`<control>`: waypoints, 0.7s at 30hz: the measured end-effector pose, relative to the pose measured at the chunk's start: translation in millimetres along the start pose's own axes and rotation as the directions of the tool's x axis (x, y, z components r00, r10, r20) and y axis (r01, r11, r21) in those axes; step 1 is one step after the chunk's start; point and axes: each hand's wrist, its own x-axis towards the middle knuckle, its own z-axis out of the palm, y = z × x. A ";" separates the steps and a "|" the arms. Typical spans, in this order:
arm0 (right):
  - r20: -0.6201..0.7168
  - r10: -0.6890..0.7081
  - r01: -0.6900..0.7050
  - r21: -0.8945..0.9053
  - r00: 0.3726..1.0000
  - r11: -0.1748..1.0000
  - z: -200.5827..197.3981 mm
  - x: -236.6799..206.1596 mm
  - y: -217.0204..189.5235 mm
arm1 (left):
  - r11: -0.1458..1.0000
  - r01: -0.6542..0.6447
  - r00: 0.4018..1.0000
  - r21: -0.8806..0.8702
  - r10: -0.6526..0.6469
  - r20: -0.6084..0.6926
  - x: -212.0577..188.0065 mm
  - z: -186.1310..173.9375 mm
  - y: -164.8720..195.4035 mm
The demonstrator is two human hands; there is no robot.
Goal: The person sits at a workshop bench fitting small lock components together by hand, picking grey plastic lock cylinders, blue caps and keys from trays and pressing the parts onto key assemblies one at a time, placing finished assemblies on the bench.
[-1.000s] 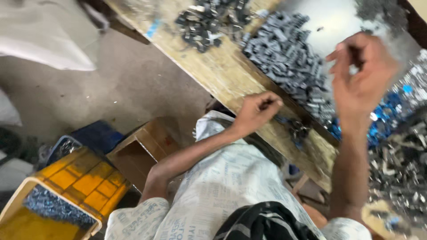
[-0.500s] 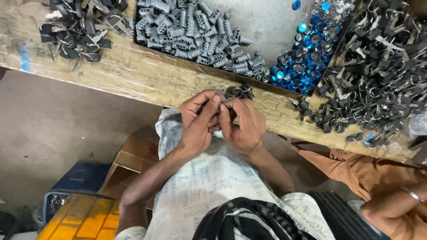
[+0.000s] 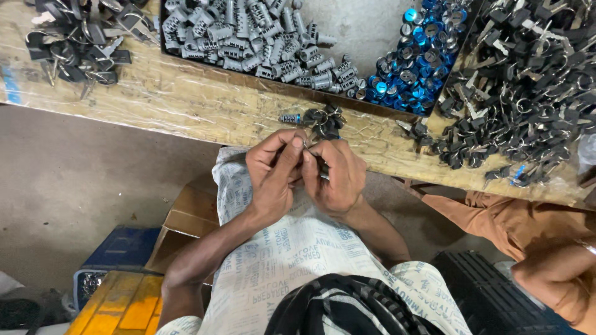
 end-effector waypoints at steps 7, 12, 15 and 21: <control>0.030 0.002 -0.001 -0.032 1.000 0.999 0.7 -2.5 -2.2 | 1.000 -0.008 0.999 -0.022 0.009 0.040 -2.8 -2.6 2.3; -0.078 -0.111 0.112 0.014 0.991 0.994 3.9 2.9 0.4 | 1.000 0.011 0.999 -0.029 -0.010 0.032 -1.4 -7.2 5.9; -0.106 -0.067 0.068 0.007 0.992 0.998 0.4 7.8 3.0 | 0.999 0.018 0.999 0.038 -0.020 0.038 1.7 -10.8 12.0; 0.000 -0.046 0.046 0.063 0.999 0.997 -10.4 3.9 14.7 | 0.875 -0.115 0.980 0.470 0.023 0.195 14.3 -11.9 25.6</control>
